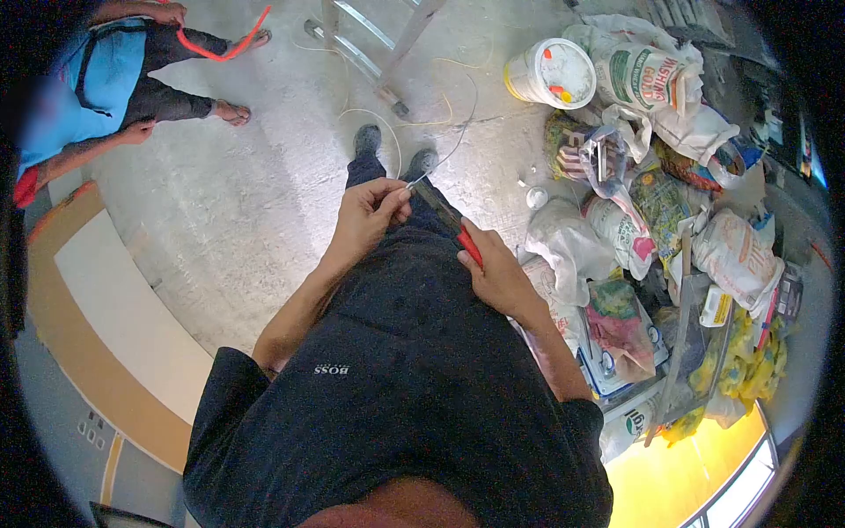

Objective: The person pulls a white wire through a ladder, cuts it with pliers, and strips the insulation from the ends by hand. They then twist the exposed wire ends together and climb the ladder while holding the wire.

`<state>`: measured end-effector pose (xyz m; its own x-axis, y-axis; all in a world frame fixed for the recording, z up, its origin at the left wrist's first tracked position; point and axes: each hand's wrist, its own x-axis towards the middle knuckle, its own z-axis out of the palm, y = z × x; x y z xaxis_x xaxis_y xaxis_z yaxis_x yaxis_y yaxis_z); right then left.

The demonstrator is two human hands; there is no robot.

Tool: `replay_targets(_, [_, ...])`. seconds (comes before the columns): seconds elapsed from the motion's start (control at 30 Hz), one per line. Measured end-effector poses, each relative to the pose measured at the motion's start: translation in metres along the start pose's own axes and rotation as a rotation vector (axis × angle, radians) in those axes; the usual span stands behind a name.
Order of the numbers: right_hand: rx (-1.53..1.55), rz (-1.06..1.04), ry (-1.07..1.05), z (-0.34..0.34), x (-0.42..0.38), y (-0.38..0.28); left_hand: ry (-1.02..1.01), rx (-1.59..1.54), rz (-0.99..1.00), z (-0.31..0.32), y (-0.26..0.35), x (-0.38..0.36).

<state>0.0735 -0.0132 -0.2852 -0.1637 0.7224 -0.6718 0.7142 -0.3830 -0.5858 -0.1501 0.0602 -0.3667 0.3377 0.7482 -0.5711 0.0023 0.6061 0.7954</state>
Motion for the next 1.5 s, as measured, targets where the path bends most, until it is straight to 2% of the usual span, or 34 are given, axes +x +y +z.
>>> replay_targets(0.37, [0.024,0.063,0.01,0.004,0.005,-0.028,0.013,0.058,0.018,-0.008,0.003,0.0])
replay_targets(0.77, [0.068,-0.034,0.149,0.03,0.034,0.0,0.061,-0.094,0.006,-0.011,-0.004,0.013])
replay_targets(0.87, [0.185,-0.016,0.044,0.035,0.053,0.007,0.122,-0.115,-0.003,-0.016,-0.005,0.018])
replay_targets(1.1, [0.23,-0.025,0.06,0.035,0.071,-0.001,0.171,-0.057,0.017,-0.022,0.005,0.022])
replay_targets(1.2, [0.206,0.044,0.011,0.033,0.079,-0.006,0.187,-0.051,0.01,-0.027,0.009,0.028])
replay_targets(1.5, [0.184,0.012,0.155,0.045,0.101,0.005,0.108,-0.018,-0.031,-0.035,0.012,0.051])
